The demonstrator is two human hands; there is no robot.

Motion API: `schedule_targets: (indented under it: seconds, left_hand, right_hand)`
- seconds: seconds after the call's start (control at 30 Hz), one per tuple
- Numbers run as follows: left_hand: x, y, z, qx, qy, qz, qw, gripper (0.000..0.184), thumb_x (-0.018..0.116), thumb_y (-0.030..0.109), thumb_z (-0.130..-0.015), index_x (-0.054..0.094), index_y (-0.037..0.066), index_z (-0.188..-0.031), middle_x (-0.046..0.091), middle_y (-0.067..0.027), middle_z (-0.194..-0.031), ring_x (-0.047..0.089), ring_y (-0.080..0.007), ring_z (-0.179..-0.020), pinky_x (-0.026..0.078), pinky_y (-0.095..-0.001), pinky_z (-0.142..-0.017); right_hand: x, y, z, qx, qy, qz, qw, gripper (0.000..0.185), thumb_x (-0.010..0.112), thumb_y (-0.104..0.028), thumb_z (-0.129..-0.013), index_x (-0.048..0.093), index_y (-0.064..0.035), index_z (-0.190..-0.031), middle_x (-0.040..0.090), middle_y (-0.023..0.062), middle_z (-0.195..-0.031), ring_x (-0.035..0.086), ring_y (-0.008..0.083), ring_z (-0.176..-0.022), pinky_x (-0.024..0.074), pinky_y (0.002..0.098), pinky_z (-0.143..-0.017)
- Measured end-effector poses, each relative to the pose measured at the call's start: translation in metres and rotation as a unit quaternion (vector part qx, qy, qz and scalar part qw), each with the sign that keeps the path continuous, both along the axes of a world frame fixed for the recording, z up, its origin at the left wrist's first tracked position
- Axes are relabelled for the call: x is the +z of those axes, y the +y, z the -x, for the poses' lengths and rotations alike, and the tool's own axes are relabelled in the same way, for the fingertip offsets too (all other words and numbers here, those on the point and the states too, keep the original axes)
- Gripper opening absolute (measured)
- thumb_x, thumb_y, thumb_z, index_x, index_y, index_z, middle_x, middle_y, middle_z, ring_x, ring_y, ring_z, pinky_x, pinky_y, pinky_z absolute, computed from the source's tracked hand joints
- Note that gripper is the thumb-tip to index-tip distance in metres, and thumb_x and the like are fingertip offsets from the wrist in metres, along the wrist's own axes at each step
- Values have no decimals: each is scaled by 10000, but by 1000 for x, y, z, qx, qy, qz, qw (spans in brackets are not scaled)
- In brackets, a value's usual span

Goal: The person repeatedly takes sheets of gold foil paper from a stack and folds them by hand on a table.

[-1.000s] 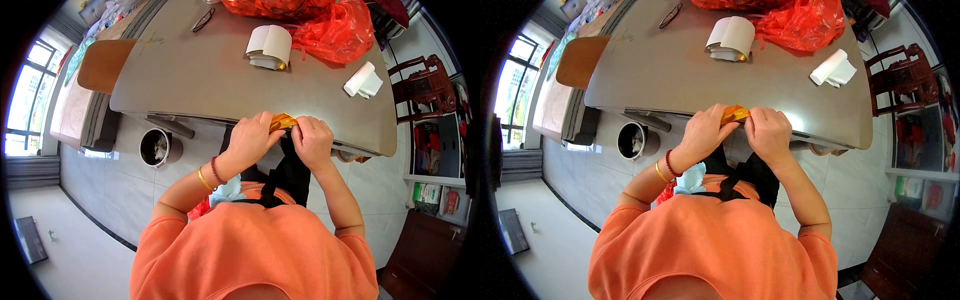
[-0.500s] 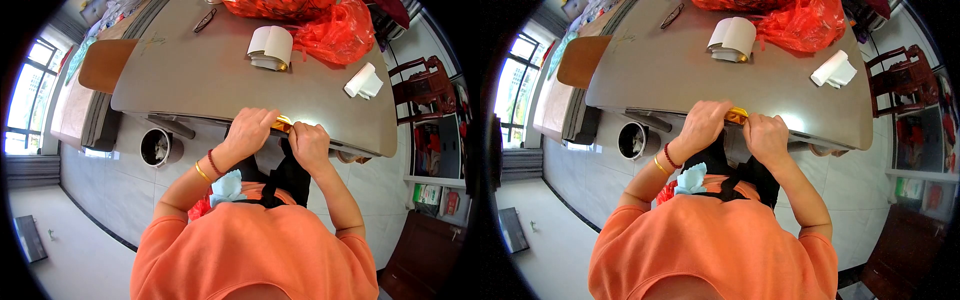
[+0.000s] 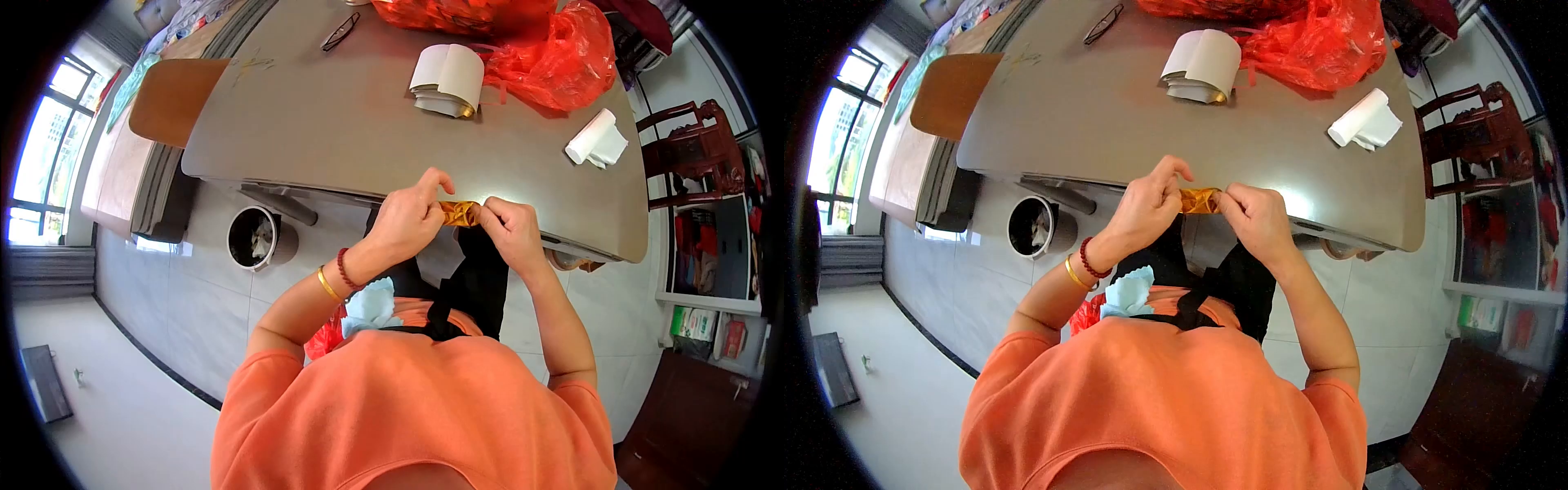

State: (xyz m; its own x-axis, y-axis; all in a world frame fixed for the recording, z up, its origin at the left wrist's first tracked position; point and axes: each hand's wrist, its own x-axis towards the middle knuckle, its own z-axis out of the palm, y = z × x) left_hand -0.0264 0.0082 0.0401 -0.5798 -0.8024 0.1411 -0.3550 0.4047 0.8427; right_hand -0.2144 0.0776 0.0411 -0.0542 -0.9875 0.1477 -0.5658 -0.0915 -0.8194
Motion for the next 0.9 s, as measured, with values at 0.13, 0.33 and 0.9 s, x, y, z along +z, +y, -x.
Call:
schedule_targets:
  seconds: [0.13, 0.33, 0.9]
  left_hand:
    - [-1, -4, 3, -7, 0, 0, 1000, 239, 505, 7, -873, 536, 45, -1107, 443, -81, -632, 450, -180, -563, 413, -322, -565]
    - [3, -26, -11, 63, 77, 23, 995, 295, 606, 152, -926, 567, 82, -1210, 510, -111, -628, 524, -256, -541, 440, -374, -557]
    - [-25, -87, -55, 192, 51, 126, 972, 111, 600, 98, -905, 639, 64, -1004, 636, -133, -769, 601, -292, -630, 478, -360, -594]
  right_hand:
    - [-2, 0, 1, 5, -110, -40, 993, 330, 633, -180, -936, 525, 14, -692, 442, 39, -550, 400, 94, -521, 345, 294, -488]
    - [-1, -12, 19, -51, -199, -71, 976, 366, 618, -212, -959, 516, -24, -663, 450, -47, -595, 369, 44, -552, 305, 249, -486]
    - [174, -266, 84, -61, -9, 139, 988, 349, 628, -344, -931, 682, -9, -850, 629, 47, -655, 572, 107, -539, 463, 270, -527]
